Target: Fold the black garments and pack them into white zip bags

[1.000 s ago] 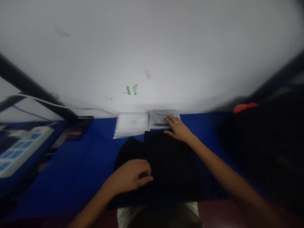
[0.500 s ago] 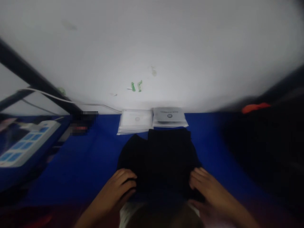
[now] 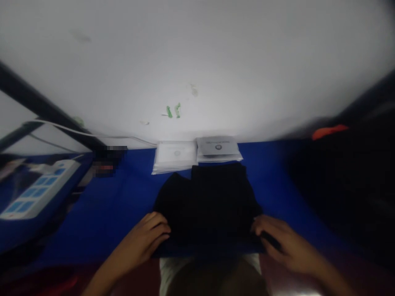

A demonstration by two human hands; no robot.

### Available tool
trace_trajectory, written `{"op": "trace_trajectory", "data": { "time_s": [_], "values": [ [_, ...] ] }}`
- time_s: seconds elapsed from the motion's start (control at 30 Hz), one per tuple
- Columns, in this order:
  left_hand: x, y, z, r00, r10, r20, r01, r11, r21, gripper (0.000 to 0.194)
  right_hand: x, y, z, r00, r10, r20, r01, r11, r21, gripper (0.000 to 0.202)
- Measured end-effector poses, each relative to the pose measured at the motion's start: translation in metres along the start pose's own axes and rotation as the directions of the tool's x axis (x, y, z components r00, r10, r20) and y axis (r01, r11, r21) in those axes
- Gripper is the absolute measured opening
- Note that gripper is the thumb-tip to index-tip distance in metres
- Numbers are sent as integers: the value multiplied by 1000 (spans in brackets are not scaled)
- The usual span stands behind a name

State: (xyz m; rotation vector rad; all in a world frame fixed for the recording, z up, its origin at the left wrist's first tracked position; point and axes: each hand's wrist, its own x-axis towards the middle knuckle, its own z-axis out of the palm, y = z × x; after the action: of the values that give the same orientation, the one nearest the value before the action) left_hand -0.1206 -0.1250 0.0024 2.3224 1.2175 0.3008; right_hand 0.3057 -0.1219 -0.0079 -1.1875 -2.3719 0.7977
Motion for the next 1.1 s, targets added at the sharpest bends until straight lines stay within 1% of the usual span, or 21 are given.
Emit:
{"op": "trace_trajectory", "data": {
  "time_s": [0.07, 0.13, 0.23, 0.3, 0.37, 0.4, 0.47, 0.5, 0.57, 0.63, 0.7, 0.77, 0.83, 0.87, 0.93, 1.0, 1.07, 1.1],
  "values": [
    [-2, 0, -5, 999, -20, -25, 19, 999, -40, 15, -1, 2, 0, 999, 28, -26, -28, 999, 25, 21],
    [-3, -1, -7, 995, -53, -79, 45, 995, -93, 14, -1, 3, -1, 996, 73, -51, -70, 996, 61, 18],
    [2, -6, -3, 970, -119, -211, 90, 985, -145, 12, 4, 7, -2, 977, 162, -137, -147, 982, 118, 13],
    [10, -12, 2, 931, -183, -315, 142, 979, -149, 12, 13, 12, -2, 941, 228, -250, -196, 969, 149, 12],
    [24, -17, 6, 879, -240, -412, 195, 970, -149, 17, 26, 18, -1, 885, 288, -367, -236, 955, 181, 15],
    [32, -19, 7, 852, -262, -453, 217, 965, -149, 20, 34, 22, 0, 859, 310, -408, -250, 948, 196, 18],
    [49, -23, 7, 810, -300, -504, 265, 954, -142, 25, 50, 29, 1, 826, 336, -453, -276, 941, 195, 21],
    [58, -24, 5, 804, -317, -503, 295, 947, -124, 27, 57, 33, 1, 825, 335, -455, -294, 942, 161, 22],
    [73, -25, 1, 817, -348, -459, 376, 926, -32, 29, 71, 39, 1, 850, 315, -422, -335, 942, 27, 24],
    [86, -25, -5, 850, -356, -389, 428, 896, 115, 29, 81, 43, 1, 885, 283, -370, -356, 923, -146, 26],
    [96, -23, -11, 880, -335, -336, 425, 872, 243, 28, 89, 45, 0, 908, 261, -327, -359, 887, -289, 27],
    [106, -21, -15, 915, -276, -296, 364, 880, 306, 30, 95, 45, -2, 922, 254, -293, -357, 852, -384, 29],
    [117, -20, -15, 941, -191, -278, 274, 914, 300, 34, 101, 43, -6, 932, 236, -276, -340, 832, -438, 35],
    [124, -20, -14, 947, -150, -283, 231, 932, 279, 34, 104, 43, -8, 937, 213, -277, -322, 834, -448, 38],
    [140, -20, -9, 941, -100, -324, 177, 960, 218, 31, 111, 45, -12, 942, 150, -300, -277, 851, -446, 42],
    [157, -21, -4, 924, -108, -367, 179, 970, 165, 32, 120, 49, -15, 940, 95, -329, -244, 859, -451, 42],
    [171, -23, 1, 922, -131, -365, 194, 971, 142, 35, 129, 57, -16, 942, 76, -328, -234, 848, -475, 37],
    [177, -23, 2, 925, -137, -354, 198, 970, 140, 33, 133, 62, -16, 946, 78, -315, -231, 844, -485, 34]
  ]
}}
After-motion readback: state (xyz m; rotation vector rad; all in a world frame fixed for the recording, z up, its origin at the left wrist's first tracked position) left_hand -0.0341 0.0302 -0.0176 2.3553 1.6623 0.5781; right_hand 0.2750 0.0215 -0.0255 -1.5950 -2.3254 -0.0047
